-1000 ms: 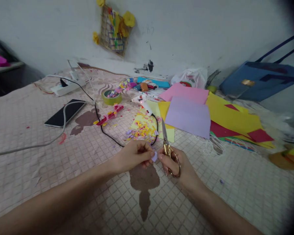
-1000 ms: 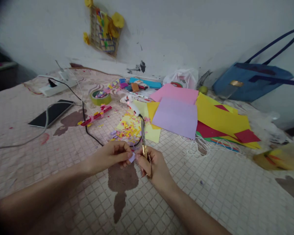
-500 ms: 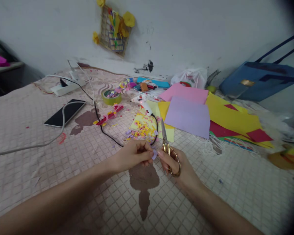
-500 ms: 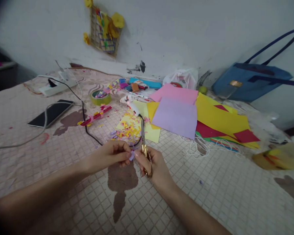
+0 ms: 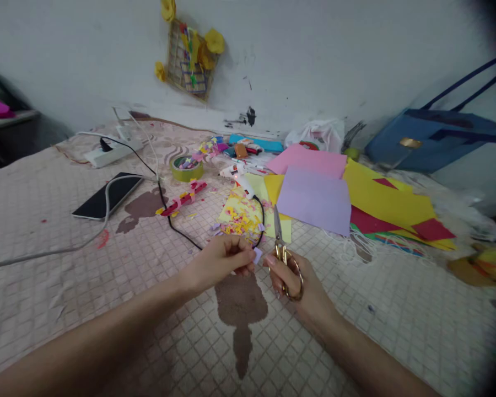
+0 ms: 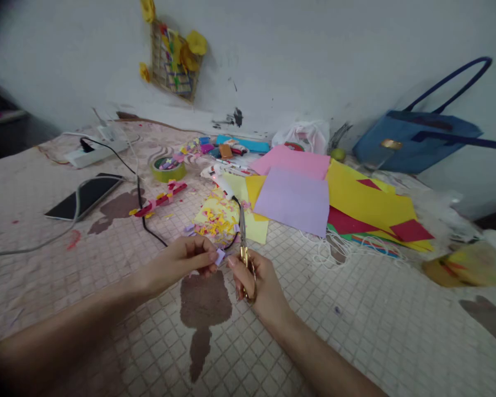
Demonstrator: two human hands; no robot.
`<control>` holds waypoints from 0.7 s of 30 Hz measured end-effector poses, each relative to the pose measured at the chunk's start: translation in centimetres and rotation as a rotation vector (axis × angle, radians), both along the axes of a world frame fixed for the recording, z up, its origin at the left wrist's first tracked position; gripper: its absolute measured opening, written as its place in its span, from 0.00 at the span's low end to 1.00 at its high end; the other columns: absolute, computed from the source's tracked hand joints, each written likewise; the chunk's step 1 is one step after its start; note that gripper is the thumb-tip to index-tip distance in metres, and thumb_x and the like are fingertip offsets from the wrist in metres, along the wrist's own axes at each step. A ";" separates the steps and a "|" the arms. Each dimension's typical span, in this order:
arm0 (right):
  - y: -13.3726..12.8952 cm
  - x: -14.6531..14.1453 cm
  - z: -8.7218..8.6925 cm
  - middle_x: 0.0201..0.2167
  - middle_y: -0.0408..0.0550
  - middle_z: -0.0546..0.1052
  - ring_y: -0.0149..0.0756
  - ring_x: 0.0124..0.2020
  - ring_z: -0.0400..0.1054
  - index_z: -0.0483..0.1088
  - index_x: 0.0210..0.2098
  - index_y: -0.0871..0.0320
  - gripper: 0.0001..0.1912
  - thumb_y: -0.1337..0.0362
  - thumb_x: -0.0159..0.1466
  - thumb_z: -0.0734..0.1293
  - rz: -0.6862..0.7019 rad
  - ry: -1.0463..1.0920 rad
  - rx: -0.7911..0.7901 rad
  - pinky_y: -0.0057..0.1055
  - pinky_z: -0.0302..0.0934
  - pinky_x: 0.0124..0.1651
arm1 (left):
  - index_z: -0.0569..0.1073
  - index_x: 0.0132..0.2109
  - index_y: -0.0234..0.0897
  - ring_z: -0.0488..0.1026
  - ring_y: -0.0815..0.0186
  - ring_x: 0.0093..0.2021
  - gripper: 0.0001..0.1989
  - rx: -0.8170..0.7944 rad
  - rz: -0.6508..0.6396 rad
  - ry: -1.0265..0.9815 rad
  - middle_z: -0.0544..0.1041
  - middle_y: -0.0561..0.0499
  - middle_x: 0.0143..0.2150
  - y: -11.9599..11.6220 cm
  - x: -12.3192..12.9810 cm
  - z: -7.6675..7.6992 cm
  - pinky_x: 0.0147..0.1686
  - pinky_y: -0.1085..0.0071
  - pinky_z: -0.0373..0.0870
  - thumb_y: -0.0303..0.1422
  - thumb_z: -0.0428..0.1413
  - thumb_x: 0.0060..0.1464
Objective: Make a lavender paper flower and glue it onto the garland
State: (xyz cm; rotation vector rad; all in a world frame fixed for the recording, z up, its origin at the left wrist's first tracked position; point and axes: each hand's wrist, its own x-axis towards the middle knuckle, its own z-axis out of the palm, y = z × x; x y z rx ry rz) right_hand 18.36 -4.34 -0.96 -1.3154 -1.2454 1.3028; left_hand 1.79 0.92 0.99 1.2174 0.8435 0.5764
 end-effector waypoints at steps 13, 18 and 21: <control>-1.5 -0.2 -0.1 0.13 0.35 0.57 0.25 0.14 0.52 0.61 0.26 0.59 0.22 0.46 0.61 0.56 0.169 -0.050 -0.066 0.23 0.48 0.18 | 0.65 0.30 0.32 0.73 0.69 0.30 0.09 -0.039 0.223 -0.176 0.75 0.49 0.29 0.3 -0.2 0.6 0.35 0.70 0.69 0.32 0.57 0.50; -1.7 -0.4 -0.5 0.14 0.35 0.55 0.25 0.15 0.51 0.59 0.24 0.58 0.22 0.46 0.61 0.56 0.172 -0.112 -0.040 0.23 0.47 0.18 | 0.66 0.29 0.32 0.73 0.69 0.31 0.08 -0.001 0.258 -0.187 0.75 0.49 0.30 0.4 -0.2 0.7 0.34 0.71 0.69 0.32 0.56 0.50; -1.8 -0.4 -0.4 0.14 0.35 0.54 0.25 0.15 0.51 0.57 0.22 0.57 0.21 0.47 0.61 0.56 0.170 -0.135 -0.029 0.23 0.46 0.18 | 0.66 0.29 0.32 0.73 0.69 0.31 0.08 0.000 0.256 -0.203 0.75 0.50 0.29 0.5 -0.2 0.7 0.35 0.70 0.69 0.32 0.56 0.50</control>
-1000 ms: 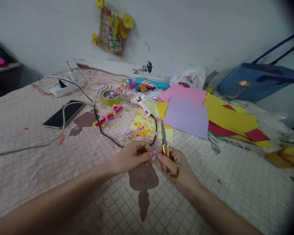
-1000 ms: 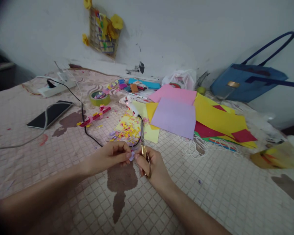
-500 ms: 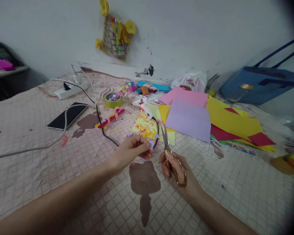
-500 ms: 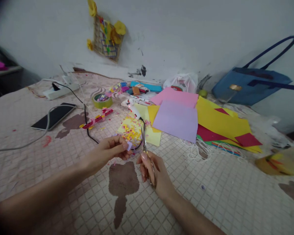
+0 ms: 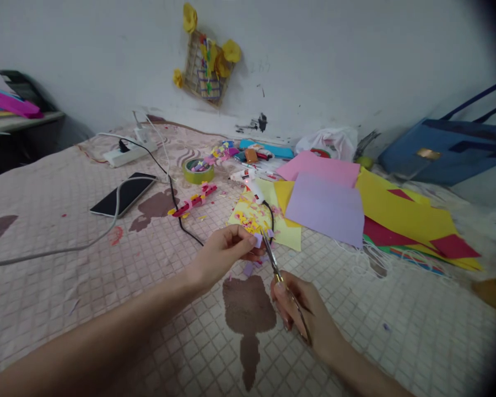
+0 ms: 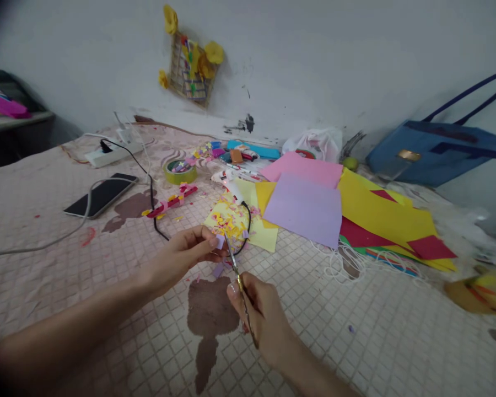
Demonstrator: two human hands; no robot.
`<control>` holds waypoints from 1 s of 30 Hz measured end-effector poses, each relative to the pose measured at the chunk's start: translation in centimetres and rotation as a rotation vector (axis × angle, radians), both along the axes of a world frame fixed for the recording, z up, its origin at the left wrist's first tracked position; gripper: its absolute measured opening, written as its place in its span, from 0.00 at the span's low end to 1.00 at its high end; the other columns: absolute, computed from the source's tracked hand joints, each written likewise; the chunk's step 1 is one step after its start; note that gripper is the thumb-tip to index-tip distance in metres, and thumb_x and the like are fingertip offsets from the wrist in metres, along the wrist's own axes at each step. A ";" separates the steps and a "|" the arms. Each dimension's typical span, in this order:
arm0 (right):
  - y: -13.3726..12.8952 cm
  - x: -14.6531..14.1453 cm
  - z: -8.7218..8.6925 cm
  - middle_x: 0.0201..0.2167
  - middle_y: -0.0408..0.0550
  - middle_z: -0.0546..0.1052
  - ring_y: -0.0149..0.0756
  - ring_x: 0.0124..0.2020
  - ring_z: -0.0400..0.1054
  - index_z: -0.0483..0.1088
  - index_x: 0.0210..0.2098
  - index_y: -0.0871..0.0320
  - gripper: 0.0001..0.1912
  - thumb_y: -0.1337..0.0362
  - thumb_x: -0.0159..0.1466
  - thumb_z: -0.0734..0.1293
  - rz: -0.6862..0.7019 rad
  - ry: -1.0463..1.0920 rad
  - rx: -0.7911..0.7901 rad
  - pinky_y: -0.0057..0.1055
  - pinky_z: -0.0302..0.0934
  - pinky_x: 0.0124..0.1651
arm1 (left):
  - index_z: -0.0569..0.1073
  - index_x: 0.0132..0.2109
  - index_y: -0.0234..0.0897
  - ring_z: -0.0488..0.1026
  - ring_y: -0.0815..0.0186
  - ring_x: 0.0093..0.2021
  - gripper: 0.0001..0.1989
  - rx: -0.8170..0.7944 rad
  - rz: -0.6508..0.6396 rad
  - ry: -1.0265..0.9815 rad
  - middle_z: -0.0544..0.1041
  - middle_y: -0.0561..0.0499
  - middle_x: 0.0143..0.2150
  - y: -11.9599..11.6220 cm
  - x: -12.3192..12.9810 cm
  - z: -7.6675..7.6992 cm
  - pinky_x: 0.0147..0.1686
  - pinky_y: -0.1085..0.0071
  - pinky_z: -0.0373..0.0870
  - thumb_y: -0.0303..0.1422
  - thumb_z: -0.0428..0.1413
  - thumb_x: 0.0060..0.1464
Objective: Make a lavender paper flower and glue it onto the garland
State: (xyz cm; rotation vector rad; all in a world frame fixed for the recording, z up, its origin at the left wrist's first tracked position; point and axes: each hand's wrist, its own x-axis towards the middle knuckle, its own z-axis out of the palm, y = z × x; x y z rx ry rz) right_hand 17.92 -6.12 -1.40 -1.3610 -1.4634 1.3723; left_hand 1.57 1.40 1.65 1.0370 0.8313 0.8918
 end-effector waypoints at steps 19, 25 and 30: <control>0.0 0.1 -0.4 0.14 0.36 0.56 0.26 0.17 0.51 0.57 0.22 0.57 0.21 0.48 0.63 0.55 0.016 -0.165 0.081 0.26 0.43 0.20 | 0.66 0.31 0.31 0.71 0.69 0.31 0.09 -0.080 0.015 -0.086 0.74 0.49 0.29 -0.4 0.3 -0.6 0.37 0.69 0.68 0.33 0.57 0.49; 0.0 0.1 -0.2 0.14 0.36 0.56 0.26 0.16 0.50 0.56 0.22 0.57 0.21 0.48 0.63 0.55 0.022 -0.157 0.066 0.26 0.43 0.19 | 0.67 0.31 0.32 0.71 0.70 0.31 0.09 -0.089 0.015 -0.091 0.73 0.50 0.29 -0.4 0.3 -0.6 0.37 0.70 0.68 0.33 0.58 0.48; 0.1 0.0 -0.2 0.14 0.36 0.57 0.27 0.16 0.51 0.56 0.22 0.56 0.21 0.48 0.63 0.55 0.027 -0.181 0.065 0.26 0.43 0.20 | 0.67 0.31 0.32 0.71 0.70 0.32 0.09 -0.088 0.007 -0.095 0.73 0.51 0.29 -0.4 0.3 -0.8 0.38 0.69 0.68 0.34 0.58 0.48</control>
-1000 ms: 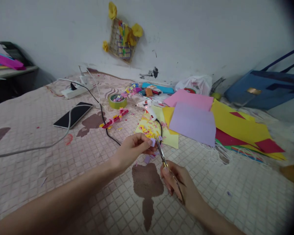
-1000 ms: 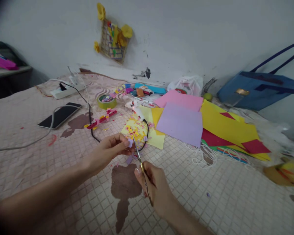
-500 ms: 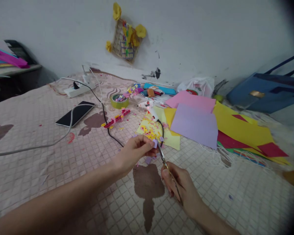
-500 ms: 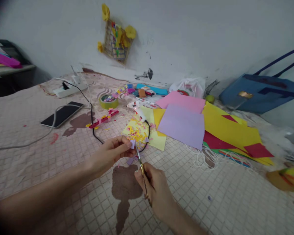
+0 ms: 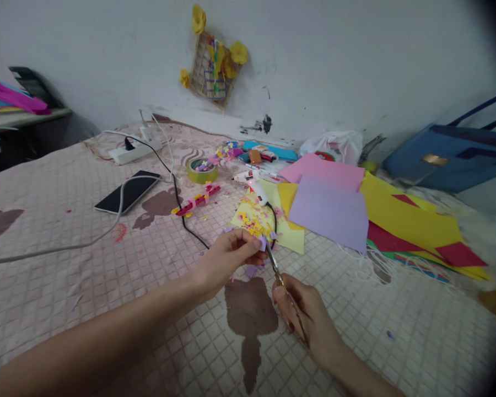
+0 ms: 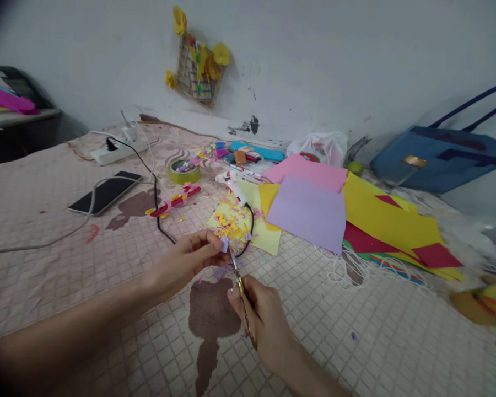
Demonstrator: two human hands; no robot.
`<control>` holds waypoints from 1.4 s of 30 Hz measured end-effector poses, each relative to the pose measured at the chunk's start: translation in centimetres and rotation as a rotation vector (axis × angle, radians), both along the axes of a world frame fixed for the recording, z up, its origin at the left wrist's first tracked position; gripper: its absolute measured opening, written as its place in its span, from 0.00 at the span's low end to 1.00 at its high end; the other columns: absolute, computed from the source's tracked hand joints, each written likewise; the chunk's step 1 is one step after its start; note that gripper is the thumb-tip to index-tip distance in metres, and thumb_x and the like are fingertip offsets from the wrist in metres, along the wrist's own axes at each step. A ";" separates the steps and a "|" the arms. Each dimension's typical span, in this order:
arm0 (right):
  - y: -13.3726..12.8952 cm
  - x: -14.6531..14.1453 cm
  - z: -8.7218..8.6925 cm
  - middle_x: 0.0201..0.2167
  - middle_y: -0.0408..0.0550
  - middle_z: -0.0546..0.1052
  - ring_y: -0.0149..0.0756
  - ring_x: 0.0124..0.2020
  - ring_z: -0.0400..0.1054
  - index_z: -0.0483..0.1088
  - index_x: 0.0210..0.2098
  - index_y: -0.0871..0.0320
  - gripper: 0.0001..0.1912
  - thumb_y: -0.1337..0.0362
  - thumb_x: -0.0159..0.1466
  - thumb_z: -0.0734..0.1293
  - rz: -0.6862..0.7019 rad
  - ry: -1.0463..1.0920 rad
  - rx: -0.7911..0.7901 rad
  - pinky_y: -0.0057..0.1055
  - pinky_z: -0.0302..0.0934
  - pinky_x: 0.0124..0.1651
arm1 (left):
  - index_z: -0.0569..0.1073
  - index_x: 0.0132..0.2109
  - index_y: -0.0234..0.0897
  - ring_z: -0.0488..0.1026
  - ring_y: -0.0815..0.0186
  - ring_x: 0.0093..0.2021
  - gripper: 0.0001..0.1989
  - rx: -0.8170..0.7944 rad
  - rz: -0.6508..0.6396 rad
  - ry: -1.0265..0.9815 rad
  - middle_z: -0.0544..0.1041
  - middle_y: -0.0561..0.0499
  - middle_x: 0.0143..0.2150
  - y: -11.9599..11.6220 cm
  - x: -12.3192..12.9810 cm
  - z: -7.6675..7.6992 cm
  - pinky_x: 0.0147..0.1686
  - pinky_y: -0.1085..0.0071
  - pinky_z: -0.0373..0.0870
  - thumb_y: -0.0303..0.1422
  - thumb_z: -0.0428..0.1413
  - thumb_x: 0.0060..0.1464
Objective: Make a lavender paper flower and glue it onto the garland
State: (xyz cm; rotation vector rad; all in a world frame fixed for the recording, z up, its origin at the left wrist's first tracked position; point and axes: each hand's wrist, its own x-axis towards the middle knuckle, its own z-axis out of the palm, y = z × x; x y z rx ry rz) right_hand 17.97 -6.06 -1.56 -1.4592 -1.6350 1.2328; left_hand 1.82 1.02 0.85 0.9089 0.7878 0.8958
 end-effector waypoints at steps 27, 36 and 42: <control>0.1 0.0 -0.1 0.13 0.36 0.57 0.27 0.16 0.52 0.56 0.21 0.56 0.21 0.48 0.63 0.55 -0.012 -0.004 0.003 0.25 0.45 0.19 | 0.67 0.30 0.32 0.72 0.70 0.31 0.10 -0.015 0.008 -0.014 0.74 0.50 0.29 0.1 0.0 0.0 0.37 0.70 0.68 0.34 0.59 0.47; 0.1 0.1 0.1 0.14 0.37 0.58 0.27 0.16 0.52 0.55 0.21 0.56 0.22 0.48 0.63 0.54 -0.006 -0.025 0.023 0.26 0.45 0.19 | 0.66 0.29 0.31 0.72 0.70 0.31 0.09 -0.004 -0.026 -0.017 0.74 0.50 0.29 0.4 -0.2 0.1 0.36 0.71 0.68 0.32 0.59 0.47; 0.1 0.0 0.3 0.14 0.37 0.57 0.27 0.15 0.52 0.54 0.20 0.56 0.22 0.47 0.62 0.54 -0.012 -0.026 0.014 0.25 0.45 0.18 | 0.66 0.30 0.32 0.72 0.70 0.29 0.10 0.019 -0.088 0.010 0.75 0.50 0.28 0.9 -0.6 0.3 0.36 0.70 0.68 0.33 0.59 0.47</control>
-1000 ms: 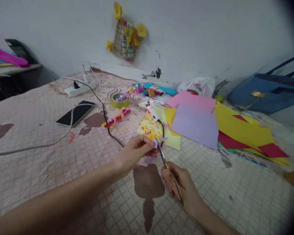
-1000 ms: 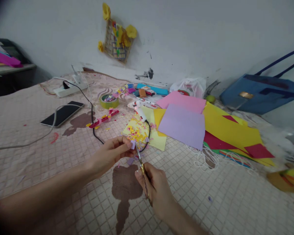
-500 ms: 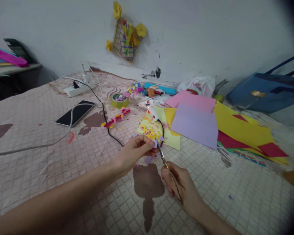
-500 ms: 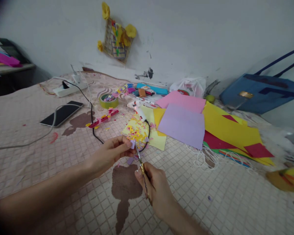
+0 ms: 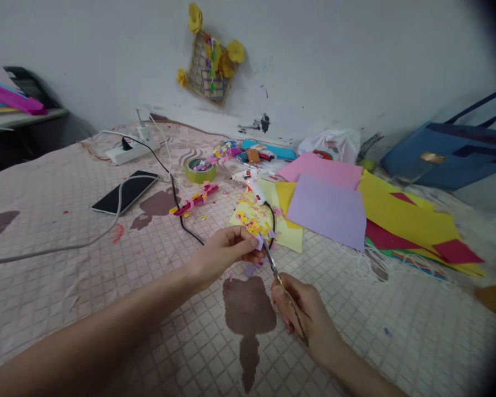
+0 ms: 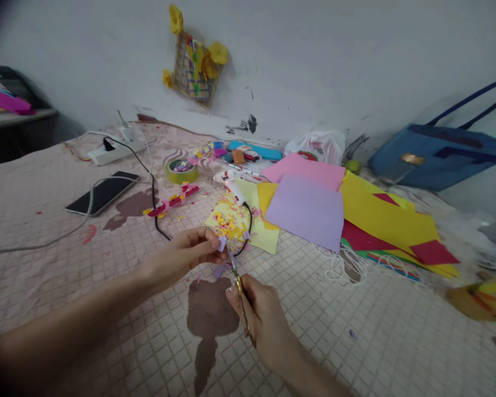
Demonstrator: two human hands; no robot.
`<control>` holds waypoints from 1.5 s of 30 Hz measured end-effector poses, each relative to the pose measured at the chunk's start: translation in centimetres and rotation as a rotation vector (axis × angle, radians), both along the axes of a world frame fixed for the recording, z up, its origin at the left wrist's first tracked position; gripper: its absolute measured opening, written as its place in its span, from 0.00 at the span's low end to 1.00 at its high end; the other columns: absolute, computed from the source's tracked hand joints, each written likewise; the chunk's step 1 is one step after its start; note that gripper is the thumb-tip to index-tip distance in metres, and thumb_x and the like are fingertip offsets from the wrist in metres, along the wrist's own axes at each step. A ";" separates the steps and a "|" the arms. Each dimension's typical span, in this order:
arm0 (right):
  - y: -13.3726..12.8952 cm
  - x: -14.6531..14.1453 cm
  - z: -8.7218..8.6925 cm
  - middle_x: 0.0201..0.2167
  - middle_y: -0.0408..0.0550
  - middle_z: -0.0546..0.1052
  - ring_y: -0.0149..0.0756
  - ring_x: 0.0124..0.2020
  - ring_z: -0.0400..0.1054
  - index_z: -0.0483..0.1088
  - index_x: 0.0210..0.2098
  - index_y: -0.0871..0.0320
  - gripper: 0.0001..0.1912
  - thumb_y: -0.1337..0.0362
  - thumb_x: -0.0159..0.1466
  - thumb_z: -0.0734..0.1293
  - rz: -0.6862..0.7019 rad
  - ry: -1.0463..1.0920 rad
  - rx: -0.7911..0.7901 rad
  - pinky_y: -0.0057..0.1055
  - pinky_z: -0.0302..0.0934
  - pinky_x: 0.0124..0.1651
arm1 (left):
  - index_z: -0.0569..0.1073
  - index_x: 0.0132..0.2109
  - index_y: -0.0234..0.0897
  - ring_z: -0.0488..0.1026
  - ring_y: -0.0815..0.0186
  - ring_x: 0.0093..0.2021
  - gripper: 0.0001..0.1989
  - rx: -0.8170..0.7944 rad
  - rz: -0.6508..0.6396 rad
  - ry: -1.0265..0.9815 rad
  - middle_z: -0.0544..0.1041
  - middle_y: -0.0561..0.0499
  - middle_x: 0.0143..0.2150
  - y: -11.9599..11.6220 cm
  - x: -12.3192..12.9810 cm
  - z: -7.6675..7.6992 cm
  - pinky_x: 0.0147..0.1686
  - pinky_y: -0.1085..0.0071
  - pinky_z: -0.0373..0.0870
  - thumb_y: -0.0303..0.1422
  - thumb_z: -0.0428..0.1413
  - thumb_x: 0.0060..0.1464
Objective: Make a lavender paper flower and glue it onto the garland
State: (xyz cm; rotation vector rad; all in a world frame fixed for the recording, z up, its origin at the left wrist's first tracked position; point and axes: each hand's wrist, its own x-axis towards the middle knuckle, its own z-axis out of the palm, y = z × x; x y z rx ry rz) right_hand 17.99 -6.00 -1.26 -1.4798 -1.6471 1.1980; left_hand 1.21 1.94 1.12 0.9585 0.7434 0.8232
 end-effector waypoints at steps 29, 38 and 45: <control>-0.3 -0.1 0.1 0.14 0.34 0.54 0.25 0.15 0.49 0.60 0.26 0.58 0.22 0.46 0.62 0.54 0.029 0.207 -0.093 0.24 0.45 0.18 | 0.66 0.30 0.32 0.72 0.70 0.30 0.11 -0.016 -0.018 -0.034 0.74 0.49 0.29 -0.2 0.0 0.5 0.36 0.70 0.67 0.34 0.59 0.47; -0.1 -0.2 -0.6 0.13 0.35 0.55 0.25 0.15 0.49 0.59 0.24 0.57 0.22 0.46 0.62 0.55 -0.020 0.169 -0.076 0.24 0.44 0.18 | 0.67 0.31 0.31 0.72 0.70 0.31 0.09 -0.028 0.082 -0.059 0.74 0.49 0.30 -0.9 0.7 -0.3 0.37 0.70 0.67 0.33 0.58 0.48; -0.1 -0.2 -0.5 0.13 0.36 0.56 0.26 0.16 0.50 0.57 0.21 0.57 0.22 0.48 0.62 0.56 -0.026 0.158 -0.044 0.24 0.44 0.18 | 0.67 0.32 0.30 0.71 0.70 0.31 0.08 -0.046 0.099 -0.060 0.74 0.49 0.30 -1.0 0.9 -0.5 0.38 0.70 0.68 0.31 0.57 0.50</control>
